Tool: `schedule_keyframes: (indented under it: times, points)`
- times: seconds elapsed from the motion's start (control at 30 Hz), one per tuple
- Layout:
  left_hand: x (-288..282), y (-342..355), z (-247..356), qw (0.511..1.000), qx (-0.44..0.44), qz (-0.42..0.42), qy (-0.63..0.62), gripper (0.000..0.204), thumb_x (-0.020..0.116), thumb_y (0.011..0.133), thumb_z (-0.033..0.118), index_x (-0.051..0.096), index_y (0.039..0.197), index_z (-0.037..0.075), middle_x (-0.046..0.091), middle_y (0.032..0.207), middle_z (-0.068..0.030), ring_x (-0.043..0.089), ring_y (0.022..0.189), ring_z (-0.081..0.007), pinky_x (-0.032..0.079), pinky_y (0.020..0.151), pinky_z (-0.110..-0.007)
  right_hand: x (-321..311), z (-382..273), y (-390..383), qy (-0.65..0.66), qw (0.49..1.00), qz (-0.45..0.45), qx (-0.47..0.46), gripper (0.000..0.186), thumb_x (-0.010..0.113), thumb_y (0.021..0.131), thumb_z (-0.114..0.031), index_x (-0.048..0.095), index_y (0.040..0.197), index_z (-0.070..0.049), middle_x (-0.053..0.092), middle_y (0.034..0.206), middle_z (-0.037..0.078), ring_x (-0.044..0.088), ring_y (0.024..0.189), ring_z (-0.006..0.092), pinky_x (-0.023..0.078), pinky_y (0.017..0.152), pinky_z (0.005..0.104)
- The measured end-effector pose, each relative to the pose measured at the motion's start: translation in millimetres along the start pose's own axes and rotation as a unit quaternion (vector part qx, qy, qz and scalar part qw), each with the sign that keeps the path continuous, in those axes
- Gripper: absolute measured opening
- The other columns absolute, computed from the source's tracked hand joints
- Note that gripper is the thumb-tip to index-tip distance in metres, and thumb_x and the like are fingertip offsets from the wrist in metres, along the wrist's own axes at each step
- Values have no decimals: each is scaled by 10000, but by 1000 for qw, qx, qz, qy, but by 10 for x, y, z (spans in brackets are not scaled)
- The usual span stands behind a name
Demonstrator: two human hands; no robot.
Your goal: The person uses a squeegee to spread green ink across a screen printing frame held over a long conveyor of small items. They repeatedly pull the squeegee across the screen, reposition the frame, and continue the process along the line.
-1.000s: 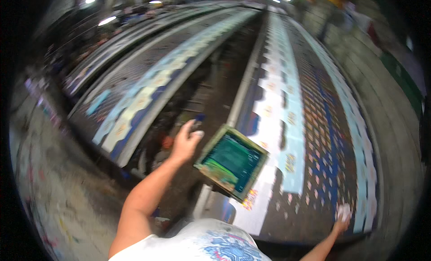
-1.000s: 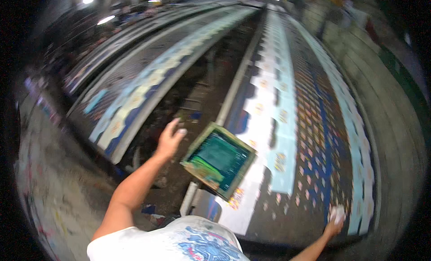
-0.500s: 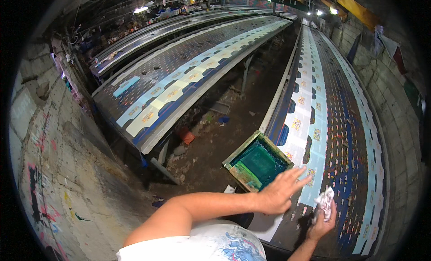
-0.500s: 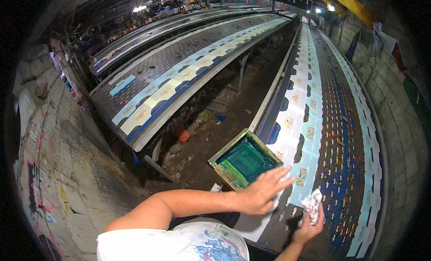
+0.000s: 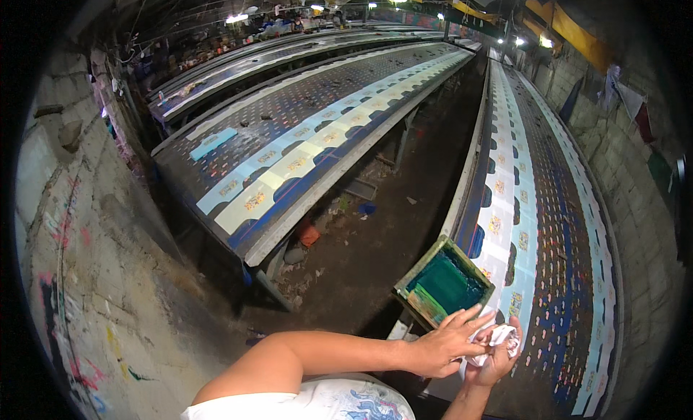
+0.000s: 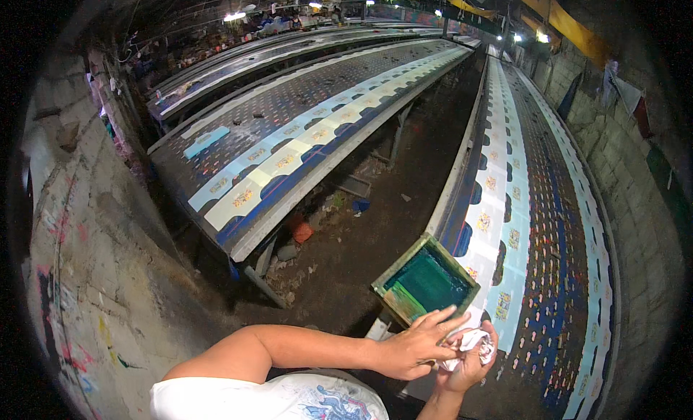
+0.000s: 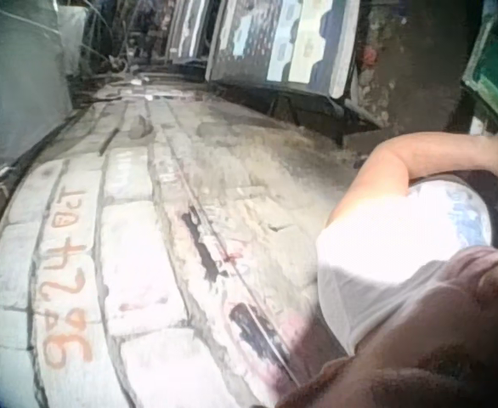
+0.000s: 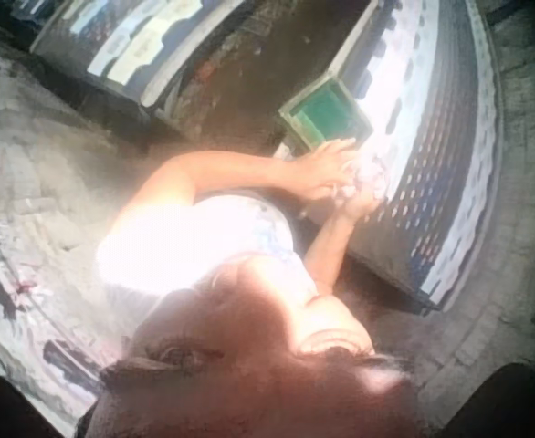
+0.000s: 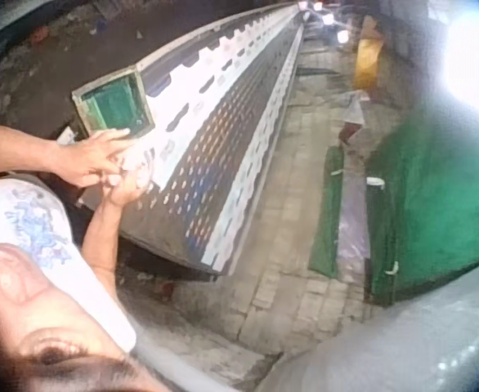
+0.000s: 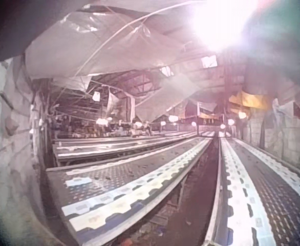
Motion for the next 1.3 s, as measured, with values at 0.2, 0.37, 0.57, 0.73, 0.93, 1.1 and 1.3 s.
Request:
schedule_keyframes:
  times: [0.2,0.37,0.57,0.73,0.93,1.1,1.3]
  points:
    - [-1198,-507,-592,967,-99,227,-55,935,832,925,163,401,1744,32,308,1838,-261,340,1662,-464,263,1365,-565,811,533,-42,-99,994,31,-13,435,679,1146,-250,577,1462,31,753,1112,185,772,933,262,668,820,418]
    - [-1760,-902,-1044,959,-159,229,45,1155,824,923,215,122,1814,-2,189,1847,-325,282,1679,-496,247,1362,-583,2134,1406,-457,-41,989,-141,21,1057,679,1041,-744,401,1676,55,608,1528,212,650,1369,317,490,1216,458]
    - [-2248,-1391,-1332,949,-151,277,20,987,656,1073,323,84,1827,43,139,1859,-332,255,1698,-511,198,1349,-663,2472,2011,-513,-275,953,-122,-36,352,707,1107,-187,698,1361,58,700,1321,134,694,1222,227,543,1105,399]
    - [-2559,-1563,-1247,948,-78,293,93,767,554,1147,186,203,1826,111,191,1857,-319,318,1687,-484,244,1335,-658,2794,2245,-543,-253,960,-118,23,467,660,1160,-266,646,1472,82,735,1358,145,707,1230,204,553,1092,368]
    - [-2776,-1658,-1256,954,-9,294,54,786,566,1116,81,236,1826,148,202,1865,-299,313,1696,-462,207,1361,-631,3065,2423,-477,-80,971,-177,142,439,631,1184,-264,634,1477,63,755,1322,110,732,1159,173,578,1027,335]
    - [-3067,-1741,-1274,972,26,232,22,817,553,1155,341,167,1835,105,130,1874,-316,240,1719,-472,148,1371,-623,3252,2556,-464,-64,964,-194,170,402,676,1162,-275,660,1425,29,765,1261,71,738,1093,147,589,976,317]
    - [-3831,-1548,-1461,958,-19,283,43,1087,621,1111,631,79,1819,8,189,1862,-304,227,1721,-442,201,1366,-561,3063,2869,-842,-201,905,-248,281,441,776,1075,-124,626,1460,29,788,1091,131,766,846,158,651,638,338]
Point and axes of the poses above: each hand's wrist, its own y-axis towards the middle knuckle, its own x-axis out of the palm, z = x × y, the point moved 4 cm from there along y, towards the middle knuckle
